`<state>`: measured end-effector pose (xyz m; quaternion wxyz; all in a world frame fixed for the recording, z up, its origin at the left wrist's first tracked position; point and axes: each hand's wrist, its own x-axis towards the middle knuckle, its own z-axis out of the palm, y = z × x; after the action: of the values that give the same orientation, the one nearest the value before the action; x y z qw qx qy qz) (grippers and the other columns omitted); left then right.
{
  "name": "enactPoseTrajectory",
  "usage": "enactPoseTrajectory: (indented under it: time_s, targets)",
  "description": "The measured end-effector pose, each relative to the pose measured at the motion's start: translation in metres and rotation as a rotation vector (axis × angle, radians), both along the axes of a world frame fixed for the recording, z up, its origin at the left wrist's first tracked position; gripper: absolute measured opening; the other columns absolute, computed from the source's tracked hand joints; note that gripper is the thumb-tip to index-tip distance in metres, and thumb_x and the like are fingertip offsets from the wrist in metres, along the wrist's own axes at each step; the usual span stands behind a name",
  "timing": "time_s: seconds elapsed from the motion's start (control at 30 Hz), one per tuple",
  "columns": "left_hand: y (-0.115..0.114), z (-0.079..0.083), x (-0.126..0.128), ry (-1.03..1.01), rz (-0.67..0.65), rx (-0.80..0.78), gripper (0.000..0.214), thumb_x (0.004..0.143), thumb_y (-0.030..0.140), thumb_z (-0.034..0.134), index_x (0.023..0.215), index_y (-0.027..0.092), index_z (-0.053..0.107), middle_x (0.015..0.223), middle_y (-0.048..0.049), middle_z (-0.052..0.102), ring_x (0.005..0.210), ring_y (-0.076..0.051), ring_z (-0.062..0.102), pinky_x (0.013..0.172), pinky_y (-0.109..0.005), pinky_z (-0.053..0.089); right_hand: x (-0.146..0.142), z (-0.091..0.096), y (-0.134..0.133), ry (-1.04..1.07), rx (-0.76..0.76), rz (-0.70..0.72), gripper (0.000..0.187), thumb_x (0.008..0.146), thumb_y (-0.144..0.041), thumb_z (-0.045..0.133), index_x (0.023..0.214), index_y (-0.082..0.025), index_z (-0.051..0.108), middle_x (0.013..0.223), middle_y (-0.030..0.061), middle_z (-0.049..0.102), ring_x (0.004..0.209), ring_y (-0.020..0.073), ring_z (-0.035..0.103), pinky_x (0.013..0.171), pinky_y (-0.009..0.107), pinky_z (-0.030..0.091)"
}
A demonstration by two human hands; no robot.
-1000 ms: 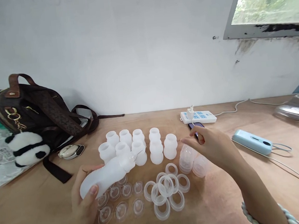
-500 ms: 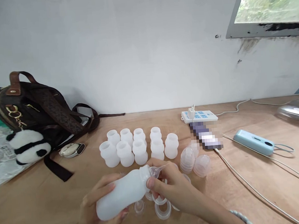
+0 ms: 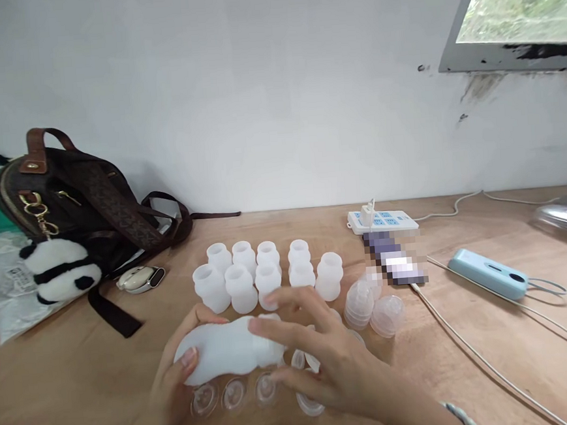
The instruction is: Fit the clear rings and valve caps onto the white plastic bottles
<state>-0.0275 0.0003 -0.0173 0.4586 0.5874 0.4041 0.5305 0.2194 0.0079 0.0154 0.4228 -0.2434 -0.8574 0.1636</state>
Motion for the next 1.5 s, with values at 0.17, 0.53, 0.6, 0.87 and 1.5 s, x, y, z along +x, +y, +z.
enactPoseTrajectory:
  time_s: [0.17, 0.53, 0.6, 0.87, 1.5]
  targets:
    - [0.000, -0.001, 0.000, 0.198, 0.185, 0.312, 0.035, 0.082, 0.049, 0.070, 0.104, 0.023, 0.061, 0.082, -0.0025, 0.068, 0.061, -0.019, 0.060, 0.052, -0.025, 0.044, 0.001, -0.003, 0.000, 0.087, -0.228, -0.096, 0.079, 0.090, -0.073, 0.052, 0.154, -0.032, 0.032, 0.115, 0.0092, 0.065, 0.096, 0.0251, 0.066, 0.077, 0.038, 0.058]
    - [0.000, -0.001, -0.002, 0.084, -0.056, 0.100, 0.041, 0.088, 0.061, 0.057, 0.095, 0.021, 0.062, 0.071, -0.0021, 0.065, 0.053, -0.017, 0.058, 0.047, -0.024, 0.041, -0.003, 0.004, -0.004, 0.030, 0.034, -0.025, 0.030, 0.099, -0.032, 0.062, 0.128, -0.026, 0.058, 0.120, 0.0104, 0.068, 0.100, 0.0212, 0.069, 0.079, 0.034, 0.059]
    - [0.001, 0.000, 0.000, -0.065, -0.172, -0.111, 0.053, 0.080, 0.072, 0.059, 0.091, 0.020, 0.058, 0.066, -0.0019, 0.064, 0.047, -0.017, 0.056, 0.041, -0.023, 0.038, -0.003, 0.001, -0.005, 0.059, 0.142, -0.028, 0.034, 0.100, -0.029, 0.058, 0.134, -0.025, 0.054, 0.119, 0.0117, 0.065, 0.100, 0.0220, 0.067, 0.077, 0.035, 0.059]
    - [0.004, 0.016, 0.003, -0.237, 0.067, -0.192, 0.057, 0.070, 0.072, 0.069, 0.087, 0.020, 0.056, 0.064, 0.0011, 0.060, 0.050, -0.014, 0.054, 0.044, -0.021, 0.040, 0.003, -0.004, -0.004, 0.233, -0.081, 0.004, 0.054, 0.094, -0.031, 0.065, 0.143, -0.029, 0.042, 0.105, 0.0075, 0.063, 0.090, 0.0228, 0.064, 0.069, 0.033, 0.057]
    - [0.002, 0.001, 0.001, 0.310, -0.028, 0.518, 0.044, 0.100, 0.049, 0.054, 0.139, 0.029, 0.045, 0.124, -0.0054, 0.062, 0.107, -0.022, 0.056, 0.092, -0.032, 0.042, 0.074, 0.050, 0.013, 0.213, -0.385, -0.360, 0.037, 0.086, -0.058, 0.068, 0.085, -0.021, 0.070, 0.061, 0.0008, 0.059, 0.055, 0.0158, 0.053, 0.049, 0.026, 0.036]
